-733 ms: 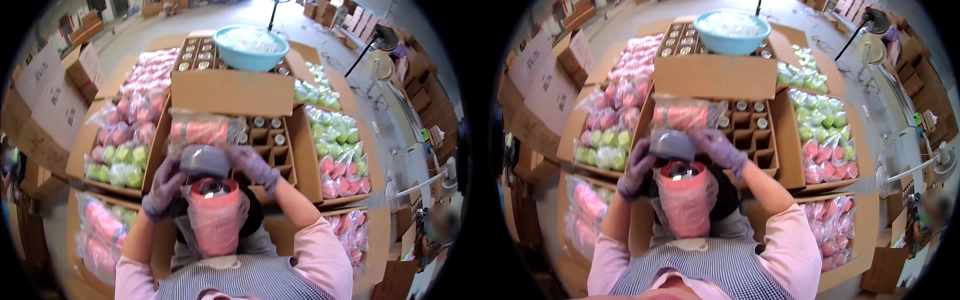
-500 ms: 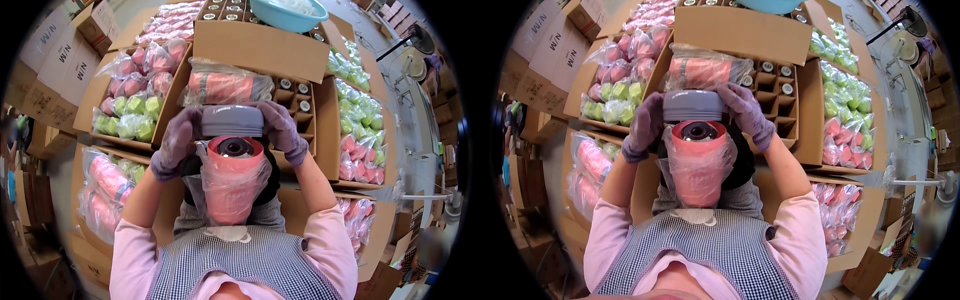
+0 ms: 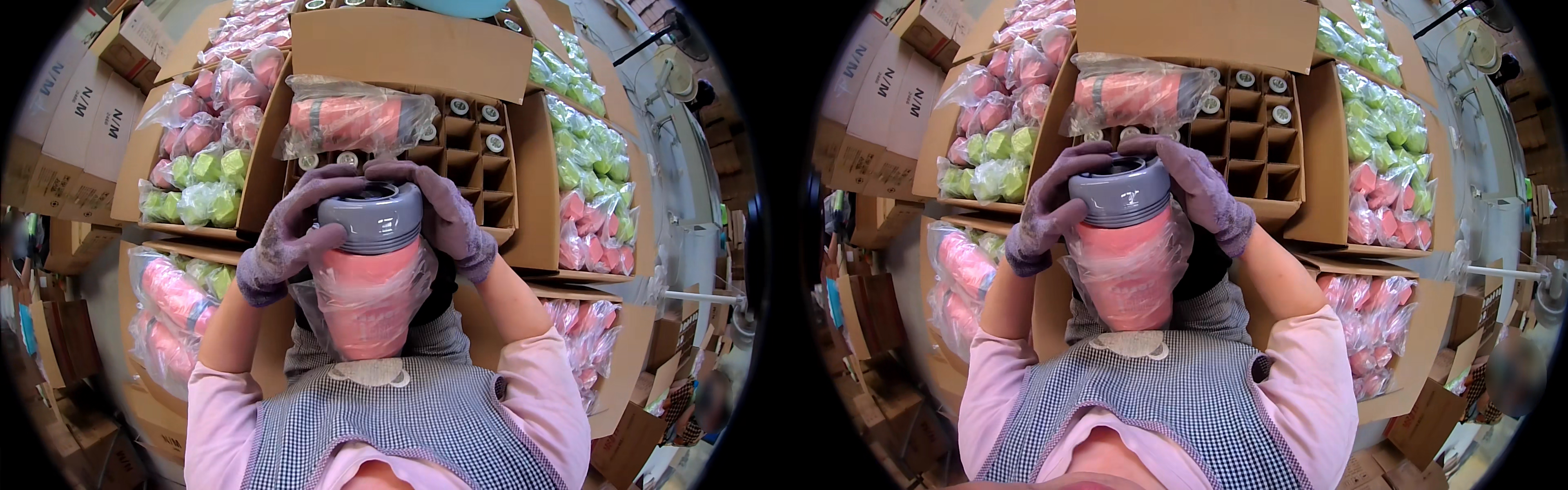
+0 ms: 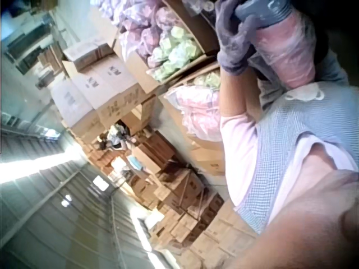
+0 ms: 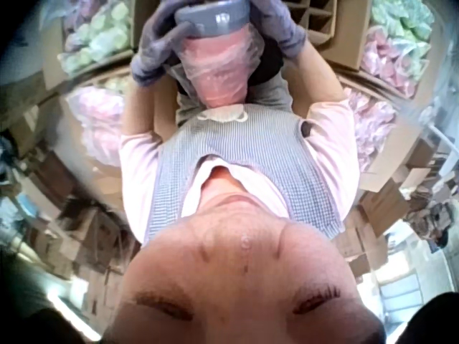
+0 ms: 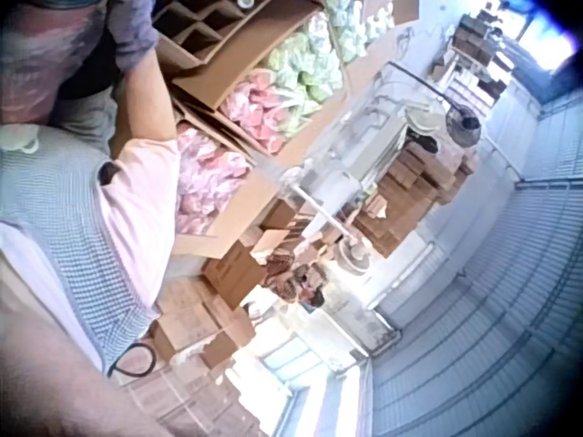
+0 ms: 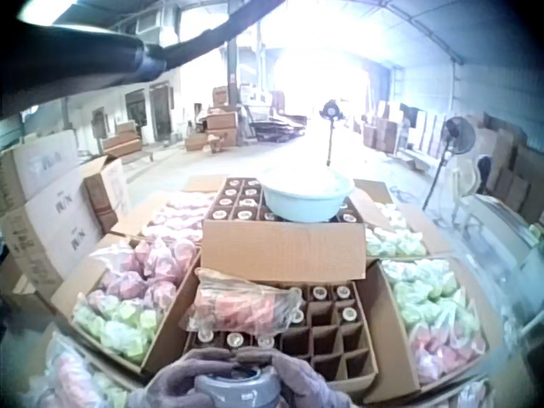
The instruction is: The person repeatedly picks up pink water bottles from a cardboard box, removes the lids, inserts a stainless steel inner bottle, and screws the lids back on. The assembled bottles are placed back into the box among other packaged items.
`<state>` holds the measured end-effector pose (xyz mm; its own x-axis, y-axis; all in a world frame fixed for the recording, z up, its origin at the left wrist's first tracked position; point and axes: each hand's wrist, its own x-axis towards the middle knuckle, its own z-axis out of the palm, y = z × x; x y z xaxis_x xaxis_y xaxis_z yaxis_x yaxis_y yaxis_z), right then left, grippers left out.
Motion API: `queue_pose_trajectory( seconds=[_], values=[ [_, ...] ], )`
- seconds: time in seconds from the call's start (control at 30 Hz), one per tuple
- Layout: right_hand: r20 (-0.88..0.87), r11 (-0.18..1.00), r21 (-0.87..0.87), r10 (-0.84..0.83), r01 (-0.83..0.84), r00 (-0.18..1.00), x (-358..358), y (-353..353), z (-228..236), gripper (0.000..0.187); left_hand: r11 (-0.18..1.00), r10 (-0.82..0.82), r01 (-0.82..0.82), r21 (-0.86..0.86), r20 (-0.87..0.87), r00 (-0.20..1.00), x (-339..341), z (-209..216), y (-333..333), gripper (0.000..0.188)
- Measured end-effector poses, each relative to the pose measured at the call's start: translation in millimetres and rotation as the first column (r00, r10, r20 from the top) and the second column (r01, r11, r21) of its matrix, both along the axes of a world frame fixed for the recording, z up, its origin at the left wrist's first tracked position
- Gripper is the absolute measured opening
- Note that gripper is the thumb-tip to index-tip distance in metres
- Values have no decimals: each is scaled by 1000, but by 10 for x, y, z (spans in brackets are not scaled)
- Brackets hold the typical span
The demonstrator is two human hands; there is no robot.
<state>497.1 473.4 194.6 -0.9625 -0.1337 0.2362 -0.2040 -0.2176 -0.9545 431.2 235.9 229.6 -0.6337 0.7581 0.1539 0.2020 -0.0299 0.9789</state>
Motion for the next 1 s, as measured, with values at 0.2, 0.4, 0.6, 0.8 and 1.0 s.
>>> queue_pose_trajectory(
  seconds=[0.2, 0.4, 0.6, 0.8, 1.0],
  values=[
    [16, 999, 31, -34, 34, 999, 52, -82, 3, 55, 999, -23, 23, 27, -8, 1000, 13, 15, -21, 56],
    [86, 996, -85, -11, 18, 996, 33, -151, -51, 56, 1000, -7, 6, -6, -51, 999, -18, 55, -27, 55],
    [60, 985, -173, 33, -22, 998, 45, -214, -62, 57, 998, -17, 6, -63, -191, 981, -23, 100, -43, 55],
    [159, 891, -436, 217, -129, 963, 144, -293, -215, 56, 969, -22, -119, -216, -555, 831, 261, 368, 138, 57],
    [68, 999, -13, 41, -40, 997, 338, -41, -72, 56, 965, -215, 153, -211, -310, 926, -148, 97, 1, 57]
  ],
)
